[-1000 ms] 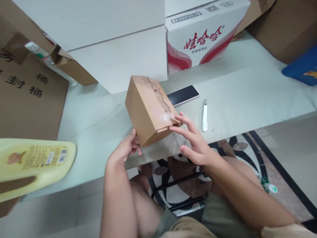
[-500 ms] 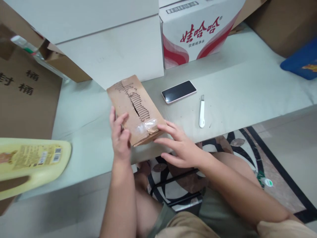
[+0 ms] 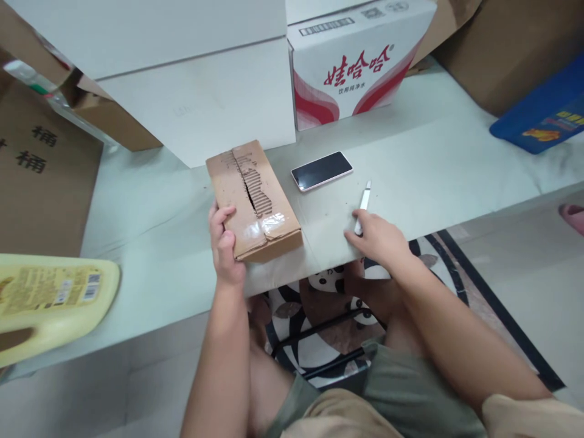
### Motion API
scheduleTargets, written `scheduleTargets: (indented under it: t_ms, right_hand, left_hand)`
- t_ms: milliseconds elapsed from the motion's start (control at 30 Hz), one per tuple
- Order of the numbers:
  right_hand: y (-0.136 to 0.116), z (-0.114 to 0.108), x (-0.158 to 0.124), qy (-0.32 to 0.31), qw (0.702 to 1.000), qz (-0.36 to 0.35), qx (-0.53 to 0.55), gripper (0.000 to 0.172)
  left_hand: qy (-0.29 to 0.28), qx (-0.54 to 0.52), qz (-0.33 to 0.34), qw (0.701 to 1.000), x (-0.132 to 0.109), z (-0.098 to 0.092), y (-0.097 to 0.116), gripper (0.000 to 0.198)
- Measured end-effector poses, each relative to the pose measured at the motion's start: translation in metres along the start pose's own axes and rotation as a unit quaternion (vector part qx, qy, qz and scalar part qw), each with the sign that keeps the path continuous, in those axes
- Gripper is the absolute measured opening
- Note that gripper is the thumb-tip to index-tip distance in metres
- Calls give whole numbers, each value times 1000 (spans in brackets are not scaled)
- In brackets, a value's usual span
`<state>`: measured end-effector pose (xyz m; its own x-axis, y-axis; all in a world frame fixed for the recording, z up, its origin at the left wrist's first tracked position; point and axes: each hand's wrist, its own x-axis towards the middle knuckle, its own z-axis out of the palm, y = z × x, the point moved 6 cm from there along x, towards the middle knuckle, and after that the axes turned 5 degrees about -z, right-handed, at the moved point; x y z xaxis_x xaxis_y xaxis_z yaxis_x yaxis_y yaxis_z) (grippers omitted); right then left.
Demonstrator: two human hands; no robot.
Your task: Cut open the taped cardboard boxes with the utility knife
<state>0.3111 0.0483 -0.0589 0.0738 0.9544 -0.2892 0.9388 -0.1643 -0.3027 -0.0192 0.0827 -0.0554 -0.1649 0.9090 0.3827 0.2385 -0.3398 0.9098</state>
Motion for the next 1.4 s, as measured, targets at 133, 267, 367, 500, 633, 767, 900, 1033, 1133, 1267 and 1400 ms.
scheduleTargets:
  t_ms: [133, 267, 367, 500, 633, 767, 900, 1033, 1133, 1267, 1400]
  right_hand:
    - [-12, -11, -5, 100, 992, -35, 62, 33]
    - [-22, -41, -35, 310, 926, -100, 192, 15]
    - [-29, -52, -61, 374, 862, -188, 286, 21]
    - [-41, -51, -81, 324, 805, -281, 410, 35]
    - [-51, -50, -87, 301, 822, -283, 392, 32]
    - [-50, -59, -90, 369, 839, -262, 301, 26]
    - [-45, -62, -92, 377, 845, -259, 277, 27]
    - [-44, -56, -83, 309, 860, -227, 337, 27]
    - [-45, -52, -74, 272, 854, -195, 398, 27]
    - [-45, -54, -70, 257, 852, -184, 417, 29]
    - [-38, -57, -71, 258, 848, -172, 431, 31]
  left_hand:
    - [21, -11, 6, 1000, 0, 4, 2, 47]
    - [54, 15, 52, 997, -7, 11, 16, 47]
    - [71, 88, 125, 986, -17, 18, 37, 48]
    - [64, 158, 249, 953, -34, 35, 66, 49]
    - [60, 198, 304, 930, -46, 54, 78, 36]
    - [69, 210, 299, 928, -49, 64, 76, 30]
    - [69, 213, 286, 932, -48, 66, 73, 28]
    - [60, 206, 284, 934, -48, 65, 76, 28]
    - [56, 212, 283, 934, -49, 64, 77, 27]
    - [55, 228, 271, 934, -49, 61, 78, 26]
    - [34, 220, 273, 936, -47, 62, 78, 27]
